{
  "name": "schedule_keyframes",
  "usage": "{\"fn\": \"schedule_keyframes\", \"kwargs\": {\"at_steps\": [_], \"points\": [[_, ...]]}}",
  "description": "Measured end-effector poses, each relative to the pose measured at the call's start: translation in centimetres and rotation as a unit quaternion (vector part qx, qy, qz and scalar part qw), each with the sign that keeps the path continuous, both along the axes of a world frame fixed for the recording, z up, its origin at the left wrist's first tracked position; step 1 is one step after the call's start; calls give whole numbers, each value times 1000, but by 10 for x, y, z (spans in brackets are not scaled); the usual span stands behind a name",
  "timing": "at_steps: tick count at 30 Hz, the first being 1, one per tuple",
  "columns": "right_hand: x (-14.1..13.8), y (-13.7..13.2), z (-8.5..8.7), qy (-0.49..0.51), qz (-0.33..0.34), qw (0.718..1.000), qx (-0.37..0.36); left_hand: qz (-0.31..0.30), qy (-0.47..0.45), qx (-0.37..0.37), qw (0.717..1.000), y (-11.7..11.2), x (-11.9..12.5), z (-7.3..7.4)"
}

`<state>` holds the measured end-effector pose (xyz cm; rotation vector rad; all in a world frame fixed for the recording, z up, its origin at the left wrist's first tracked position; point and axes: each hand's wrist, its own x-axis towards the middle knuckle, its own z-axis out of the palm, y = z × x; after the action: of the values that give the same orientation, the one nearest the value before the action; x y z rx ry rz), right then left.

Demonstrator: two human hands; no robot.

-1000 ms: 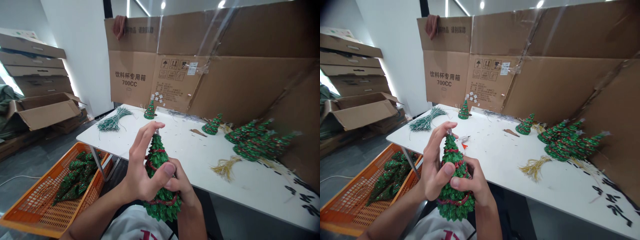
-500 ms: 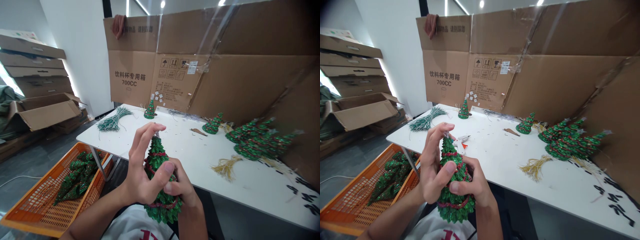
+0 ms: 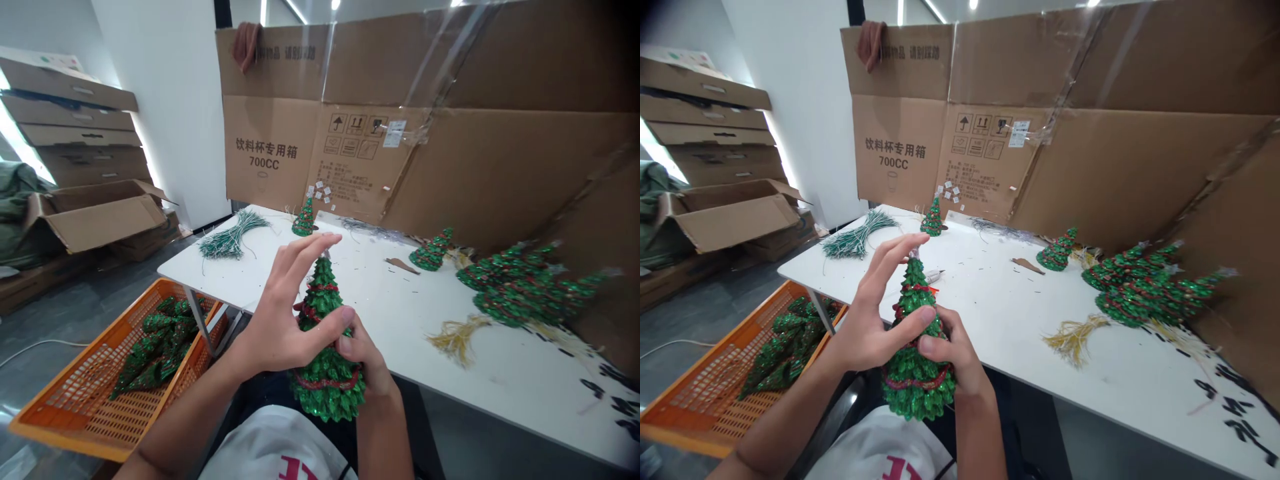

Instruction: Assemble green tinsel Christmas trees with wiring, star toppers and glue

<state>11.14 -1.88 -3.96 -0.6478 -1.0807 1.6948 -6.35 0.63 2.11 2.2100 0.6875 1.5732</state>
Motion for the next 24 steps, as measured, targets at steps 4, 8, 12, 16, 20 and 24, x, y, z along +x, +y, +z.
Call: {"fn": "schedule_keyframes", "kwargs": {"at_steps": [4,8,12,16,20,24], "points": [[4,9,-17,-9,-4,1000,0,23,-7,14,1000,-2,6,-1],[6,21,-22,-30,18,999,21,17,-26,13,999,-1,10,-3],[9,21,-23,-41,23,998,32,8,-41,11,999,-2,12,-5],[8,9,-20,-14,-4,1000,12,2,-46,16,999,-4,13,-5],[2,2,-9,2,25,1000,13,1,-47,23,999,-5,12,-6],[-3,1,1,1,47,998,33,-14,-51,16,998,-6,12,-7]]}}
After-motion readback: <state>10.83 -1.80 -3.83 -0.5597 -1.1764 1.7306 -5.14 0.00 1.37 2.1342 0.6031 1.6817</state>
